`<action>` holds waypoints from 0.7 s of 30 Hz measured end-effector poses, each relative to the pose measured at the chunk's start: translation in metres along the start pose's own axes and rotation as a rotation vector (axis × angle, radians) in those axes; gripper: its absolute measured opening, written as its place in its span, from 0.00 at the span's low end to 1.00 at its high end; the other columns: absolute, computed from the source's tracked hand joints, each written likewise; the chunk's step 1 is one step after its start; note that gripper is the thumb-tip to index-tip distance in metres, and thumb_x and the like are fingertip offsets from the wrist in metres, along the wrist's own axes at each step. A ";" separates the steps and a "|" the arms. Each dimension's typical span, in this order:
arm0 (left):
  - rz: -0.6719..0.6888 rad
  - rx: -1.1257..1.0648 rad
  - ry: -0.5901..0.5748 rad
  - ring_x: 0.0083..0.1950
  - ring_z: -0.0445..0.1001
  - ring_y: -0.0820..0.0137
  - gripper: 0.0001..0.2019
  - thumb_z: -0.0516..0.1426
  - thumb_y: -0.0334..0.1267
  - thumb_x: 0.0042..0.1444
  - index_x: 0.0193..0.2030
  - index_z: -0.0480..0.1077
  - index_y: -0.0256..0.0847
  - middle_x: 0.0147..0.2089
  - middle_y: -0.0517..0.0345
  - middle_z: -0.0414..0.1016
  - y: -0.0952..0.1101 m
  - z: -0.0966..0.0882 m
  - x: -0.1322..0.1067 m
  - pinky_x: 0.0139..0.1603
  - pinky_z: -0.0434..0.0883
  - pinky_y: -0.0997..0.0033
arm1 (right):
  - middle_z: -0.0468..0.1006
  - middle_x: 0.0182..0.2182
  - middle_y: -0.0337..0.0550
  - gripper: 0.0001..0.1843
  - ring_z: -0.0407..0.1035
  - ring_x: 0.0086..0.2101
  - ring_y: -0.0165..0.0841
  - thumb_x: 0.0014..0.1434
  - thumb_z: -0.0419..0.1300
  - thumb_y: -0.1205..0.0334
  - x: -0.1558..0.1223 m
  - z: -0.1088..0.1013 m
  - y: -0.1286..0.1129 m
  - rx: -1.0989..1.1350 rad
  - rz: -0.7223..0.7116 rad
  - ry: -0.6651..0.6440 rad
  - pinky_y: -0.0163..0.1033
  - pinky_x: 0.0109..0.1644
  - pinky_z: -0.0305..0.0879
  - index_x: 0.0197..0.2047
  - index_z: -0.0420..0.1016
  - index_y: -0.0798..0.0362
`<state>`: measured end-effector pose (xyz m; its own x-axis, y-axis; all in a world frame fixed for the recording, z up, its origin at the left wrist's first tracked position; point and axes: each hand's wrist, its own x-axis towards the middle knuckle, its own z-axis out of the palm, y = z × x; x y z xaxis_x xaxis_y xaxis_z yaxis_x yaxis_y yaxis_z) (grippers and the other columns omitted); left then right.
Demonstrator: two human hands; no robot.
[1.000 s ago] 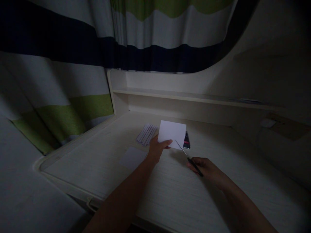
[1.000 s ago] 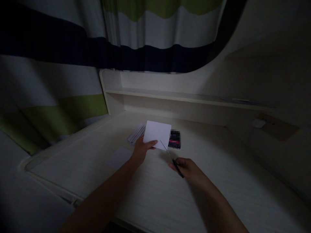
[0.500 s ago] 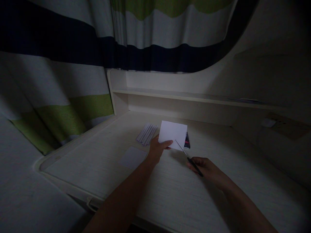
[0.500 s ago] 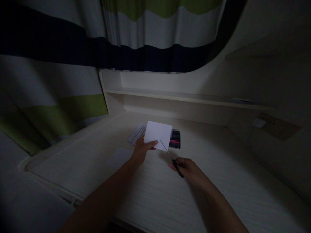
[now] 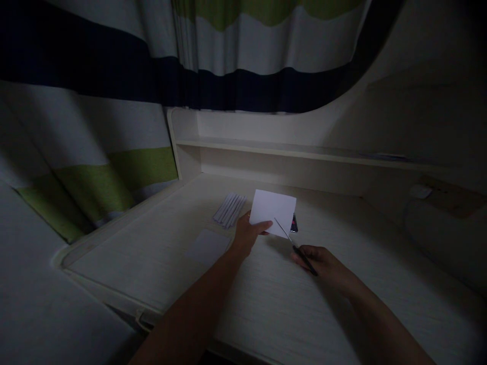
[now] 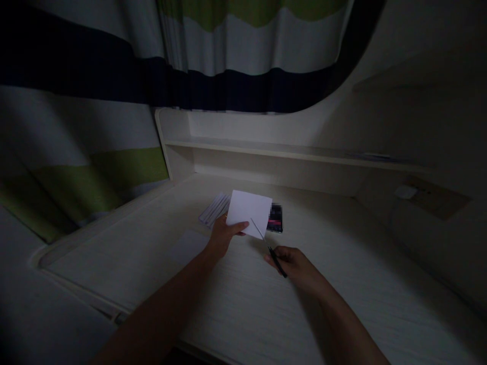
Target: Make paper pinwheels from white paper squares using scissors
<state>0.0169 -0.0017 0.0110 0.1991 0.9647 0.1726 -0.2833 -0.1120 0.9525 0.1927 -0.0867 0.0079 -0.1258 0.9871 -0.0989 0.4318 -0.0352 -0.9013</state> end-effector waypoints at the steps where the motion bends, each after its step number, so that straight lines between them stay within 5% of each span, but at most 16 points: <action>1: -0.002 0.004 0.000 0.35 0.73 0.66 0.18 0.62 0.36 0.38 0.39 0.70 0.35 0.36 0.51 0.75 0.000 0.000 0.000 0.28 0.71 0.72 | 0.56 0.16 0.32 0.19 0.51 0.19 0.24 0.46 0.59 0.47 0.000 0.000 0.000 0.001 0.002 0.000 0.33 0.23 0.47 0.19 0.60 0.53; 21: -0.004 -0.013 -0.001 0.36 0.73 0.65 0.19 0.63 0.37 0.37 0.39 0.71 0.36 0.37 0.50 0.75 -0.002 -0.001 0.000 0.30 0.71 0.69 | 0.54 0.17 0.31 0.18 0.49 0.20 0.23 0.45 0.60 0.49 -0.001 0.001 -0.001 0.065 0.041 -0.020 0.33 0.23 0.45 0.20 0.60 0.53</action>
<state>0.0165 -0.0012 0.0091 0.2016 0.9648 0.1688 -0.2946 -0.1046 0.9499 0.1912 -0.0879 0.0082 -0.1275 0.9812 -0.1447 0.3780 -0.0868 -0.9217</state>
